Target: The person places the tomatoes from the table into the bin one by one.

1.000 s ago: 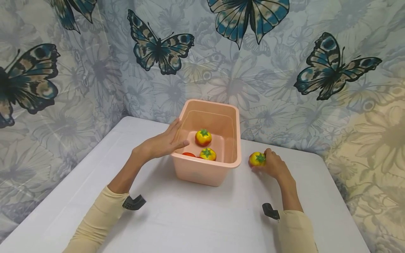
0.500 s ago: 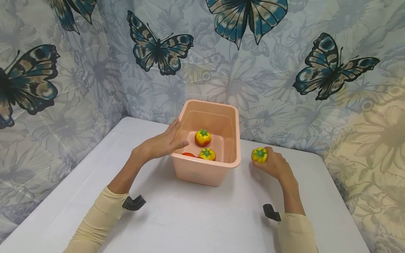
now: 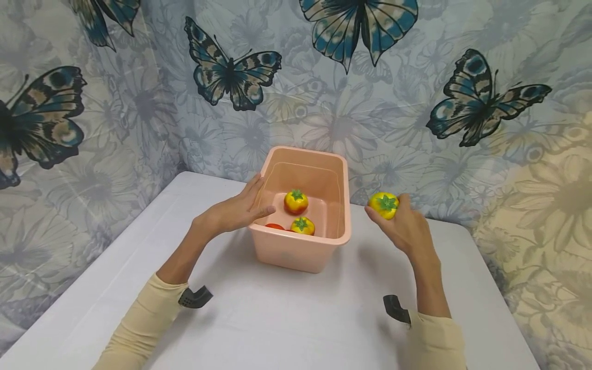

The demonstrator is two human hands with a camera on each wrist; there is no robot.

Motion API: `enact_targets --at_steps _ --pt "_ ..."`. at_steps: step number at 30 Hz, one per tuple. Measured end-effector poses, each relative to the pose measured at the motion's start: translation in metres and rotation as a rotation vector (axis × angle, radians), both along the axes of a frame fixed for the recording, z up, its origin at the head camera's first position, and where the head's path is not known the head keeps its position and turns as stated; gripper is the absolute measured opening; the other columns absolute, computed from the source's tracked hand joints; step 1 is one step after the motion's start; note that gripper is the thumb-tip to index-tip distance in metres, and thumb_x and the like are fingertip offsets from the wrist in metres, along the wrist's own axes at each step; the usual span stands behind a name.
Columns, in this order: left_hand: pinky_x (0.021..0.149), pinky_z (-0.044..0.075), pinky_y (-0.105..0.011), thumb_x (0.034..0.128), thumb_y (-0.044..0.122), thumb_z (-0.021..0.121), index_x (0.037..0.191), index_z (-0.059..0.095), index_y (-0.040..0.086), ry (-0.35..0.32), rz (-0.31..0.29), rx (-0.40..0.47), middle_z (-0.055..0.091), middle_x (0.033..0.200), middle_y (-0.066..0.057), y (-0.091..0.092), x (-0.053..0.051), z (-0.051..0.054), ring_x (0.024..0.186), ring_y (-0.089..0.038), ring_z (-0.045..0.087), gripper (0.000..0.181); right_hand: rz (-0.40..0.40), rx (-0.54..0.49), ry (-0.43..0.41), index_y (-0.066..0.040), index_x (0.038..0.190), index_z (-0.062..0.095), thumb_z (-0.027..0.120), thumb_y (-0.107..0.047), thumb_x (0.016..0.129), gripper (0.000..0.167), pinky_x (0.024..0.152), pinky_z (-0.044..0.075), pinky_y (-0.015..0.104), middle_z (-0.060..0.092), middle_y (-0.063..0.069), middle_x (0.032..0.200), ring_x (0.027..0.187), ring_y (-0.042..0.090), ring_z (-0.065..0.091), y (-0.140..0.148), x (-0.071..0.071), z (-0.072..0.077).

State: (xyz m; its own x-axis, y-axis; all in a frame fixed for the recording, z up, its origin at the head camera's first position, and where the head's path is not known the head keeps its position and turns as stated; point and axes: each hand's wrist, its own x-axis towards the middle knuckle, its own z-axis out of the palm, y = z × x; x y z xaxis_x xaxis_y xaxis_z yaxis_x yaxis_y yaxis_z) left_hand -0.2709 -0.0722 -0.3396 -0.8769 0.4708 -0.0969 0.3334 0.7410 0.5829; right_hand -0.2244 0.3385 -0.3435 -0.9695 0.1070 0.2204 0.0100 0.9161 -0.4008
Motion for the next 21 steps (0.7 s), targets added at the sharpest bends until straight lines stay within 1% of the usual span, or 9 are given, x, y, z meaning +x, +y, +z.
enact_targets --at_steps 3,7,11,13,16,19,21 --pt "0.127 0.032 -0.057 0.0917 0.086 0.043 0.169 -0.01 0.021 -0.001 0.001 -0.001 -0.018 0.177 0.006 0.0 0.0 -0.001 0.163 -0.034 0.022 0.114 0.023 -0.024 0.049 0.007 0.134 0.04 0.06 -0.068 0.095 0.086 0.055 0.044 0.029 0.06 0.023 0.093 0.07 0.03 0.059 -0.014 0.004 0.013" --pt "0.128 0.032 -0.057 0.0927 0.084 0.044 0.169 -0.009 0.019 0.012 -0.001 0.0 -0.017 0.177 0.005 -0.001 0.0 -0.001 0.163 -0.035 0.022 0.113 0.06 -0.038 0.094 0.006 0.136 0.04 0.058 -0.067 0.097 0.084 0.054 0.044 0.03 0.061 0.023 0.091 0.068 0.029 0.059 -0.037 0.007 0.027" --pt "0.127 0.033 -0.057 0.0927 0.084 0.043 0.169 -0.009 0.019 0.023 0.001 0.004 -0.016 0.177 0.005 -0.001 0.0 -0.001 0.163 -0.035 0.023 0.113 0.124 -0.039 0.151 0.005 0.139 0.041 0.06 -0.064 0.097 0.084 0.055 0.044 0.03 0.064 0.023 0.09 0.069 0.031 0.061 -0.061 0.006 0.037" --pt "0.127 0.033 -0.057 0.0921 0.085 0.043 0.169 -0.008 0.019 0.026 -0.002 0.009 -0.016 0.177 0.005 0.0 0.0 -0.002 0.162 -0.035 0.024 0.114 0.166 -0.044 0.182 0.004 0.143 0.042 0.063 -0.061 0.097 0.082 0.059 0.046 0.03 0.066 0.022 0.093 0.072 0.031 0.062 -0.071 0.003 0.038" --pt "0.127 0.034 -0.057 0.0916 0.086 0.043 0.169 -0.008 0.019 0.03 -0.006 0.014 -0.016 0.177 0.006 0.0 -0.001 -0.002 0.163 -0.034 0.023 0.114 0.261 -0.044 0.22 -0.001 0.149 0.044 0.071 -0.054 0.096 0.08 0.067 0.052 0.035 0.068 0.02 0.105 0.083 0.032 0.064 -0.083 -0.002 0.037" --pt "0.127 0.034 -0.057 0.0918 0.086 0.043 0.169 -0.009 0.02 0.027 -0.006 0.01 -0.016 0.177 0.005 0.001 -0.001 -0.002 0.163 -0.034 0.023 0.114 0.359 -0.021 0.235 -0.003 0.154 0.045 0.079 -0.045 0.093 0.082 0.079 0.057 0.046 0.068 0.021 0.117 0.097 0.035 0.065 -0.09 -0.008 0.034" --pt "0.127 0.033 -0.057 0.0919 0.085 0.043 0.169 -0.009 0.02 0.023 -0.007 0.006 -0.017 0.178 0.004 0.001 -0.001 -0.002 0.163 -0.035 0.022 0.114 0.392 -0.006 0.232 -0.002 0.155 0.045 0.08 -0.041 0.092 0.082 0.088 0.057 0.055 0.067 0.023 0.124 0.107 0.04 0.065 -0.092 -0.009 0.033"
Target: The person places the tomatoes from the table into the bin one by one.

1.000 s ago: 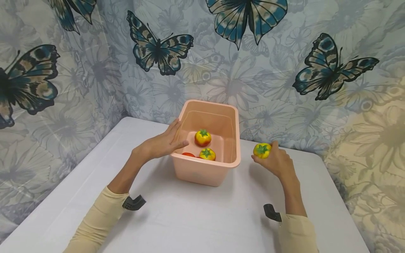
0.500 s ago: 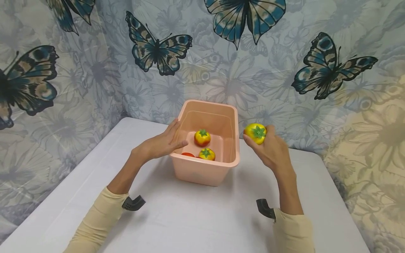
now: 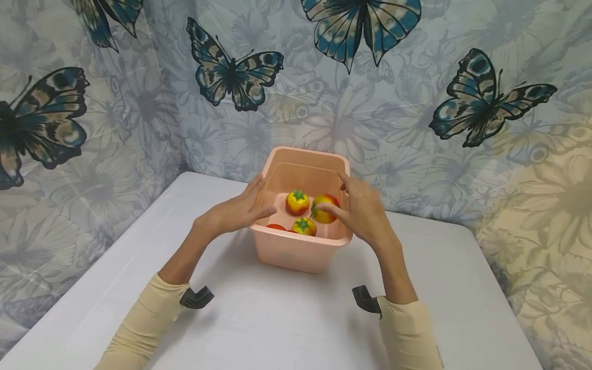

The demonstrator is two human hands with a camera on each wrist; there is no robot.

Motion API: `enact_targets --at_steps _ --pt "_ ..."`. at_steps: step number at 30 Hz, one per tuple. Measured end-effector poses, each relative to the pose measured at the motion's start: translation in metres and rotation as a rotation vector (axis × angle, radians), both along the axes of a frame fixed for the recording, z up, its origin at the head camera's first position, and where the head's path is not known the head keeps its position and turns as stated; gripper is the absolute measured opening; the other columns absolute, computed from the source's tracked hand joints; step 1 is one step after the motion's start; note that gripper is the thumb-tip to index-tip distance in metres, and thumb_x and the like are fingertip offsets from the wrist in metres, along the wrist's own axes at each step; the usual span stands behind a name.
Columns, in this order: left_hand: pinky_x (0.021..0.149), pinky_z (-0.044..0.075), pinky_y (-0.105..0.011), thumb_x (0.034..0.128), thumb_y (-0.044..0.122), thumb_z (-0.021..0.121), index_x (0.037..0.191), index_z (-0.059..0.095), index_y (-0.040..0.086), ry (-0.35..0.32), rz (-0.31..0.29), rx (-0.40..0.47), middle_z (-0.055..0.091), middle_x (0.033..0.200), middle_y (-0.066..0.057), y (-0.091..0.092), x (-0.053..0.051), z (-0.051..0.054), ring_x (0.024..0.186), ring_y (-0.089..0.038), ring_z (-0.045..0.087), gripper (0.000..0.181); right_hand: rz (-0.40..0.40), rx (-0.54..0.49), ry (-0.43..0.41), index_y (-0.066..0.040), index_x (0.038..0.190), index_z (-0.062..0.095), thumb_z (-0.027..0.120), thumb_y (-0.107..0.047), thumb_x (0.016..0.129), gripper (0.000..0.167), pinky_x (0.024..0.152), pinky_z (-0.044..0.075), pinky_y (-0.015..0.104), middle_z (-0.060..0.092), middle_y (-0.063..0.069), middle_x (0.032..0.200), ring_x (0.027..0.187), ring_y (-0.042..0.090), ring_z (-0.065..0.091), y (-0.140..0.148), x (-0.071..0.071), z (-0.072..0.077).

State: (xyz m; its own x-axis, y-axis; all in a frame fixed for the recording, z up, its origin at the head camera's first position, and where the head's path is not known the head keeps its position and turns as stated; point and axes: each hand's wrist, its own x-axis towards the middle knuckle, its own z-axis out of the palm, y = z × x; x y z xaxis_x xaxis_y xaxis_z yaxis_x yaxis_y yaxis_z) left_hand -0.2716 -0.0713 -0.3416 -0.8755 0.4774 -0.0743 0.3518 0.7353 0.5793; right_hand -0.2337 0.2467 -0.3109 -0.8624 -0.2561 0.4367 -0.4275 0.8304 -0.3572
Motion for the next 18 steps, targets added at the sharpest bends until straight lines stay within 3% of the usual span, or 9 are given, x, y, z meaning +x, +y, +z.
enact_targets --at_steps 3,6,11,15,18 --pt "0.127 0.033 -0.057 0.0921 0.085 0.043 0.169 -0.01 0.019 -0.001 -0.005 -0.006 -0.017 0.178 0.003 0.0 0.0 0.001 0.163 -0.035 0.022 0.114 0.004 -0.012 -0.019 -0.003 0.155 0.046 0.076 -0.039 0.096 0.075 0.097 0.054 0.065 0.065 0.026 0.132 0.119 0.044 0.061 0.001 0.001 -0.002" --pt "0.127 0.032 -0.058 0.0924 0.084 0.043 0.169 -0.009 0.018 0.009 -0.004 -0.007 -0.015 0.178 0.002 0.0 0.0 0.002 0.163 -0.035 0.021 0.114 0.003 -0.03 -0.023 -0.006 0.156 0.045 0.069 -0.039 0.101 0.069 0.1 0.051 0.067 0.062 0.027 0.137 0.123 0.045 0.059 0.003 0.003 -0.002" --pt "0.132 0.012 -0.062 0.0932 0.085 0.039 0.169 -0.009 0.017 0.037 -0.001 -0.022 -0.014 0.178 0.0 -0.002 0.0 0.001 0.166 -0.033 0.006 0.112 0.005 -0.044 -0.027 -0.011 0.158 0.044 0.063 -0.042 0.105 0.065 0.101 0.048 0.07 0.06 0.025 0.142 0.13 0.045 0.055 0.008 0.008 -0.001" --pt "0.132 -0.003 -0.065 0.0925 0.089 0.028 0.167 -0.016 0.021 0.126 -0.043 -0.036 -0.017 0.178 -0.003 -0.006 -0.001 0.002 0.166 -0.037 -0.005 0.11 -0.016 -0.04 -0.059 -0.014 0.161 0.04 0.057 -0.045 0.107 0.065 0.112 0.037 0.076 0.052 0.023 0.154 0.144 0.047 0.045 0.013 0.013 -0.001" --pt "0.131 -0.009 -0.065 0.0824 0.097 0.011 0.167 -0.02 0.023 0.238 -0.054 -0.032 -0.018 0.177 -0.004 -0.013 0.001 0.009 0.165 -0.037 -0.01 0.116 -0.028 -0.019 -0.079 -0.015 0.164 0.034 0.052 -0.045 0.109 0.066 0.115 0.029 0.079 0.042 0.024 0.162 0.151 0.051 0.035 0.023 0.017 -0.001"
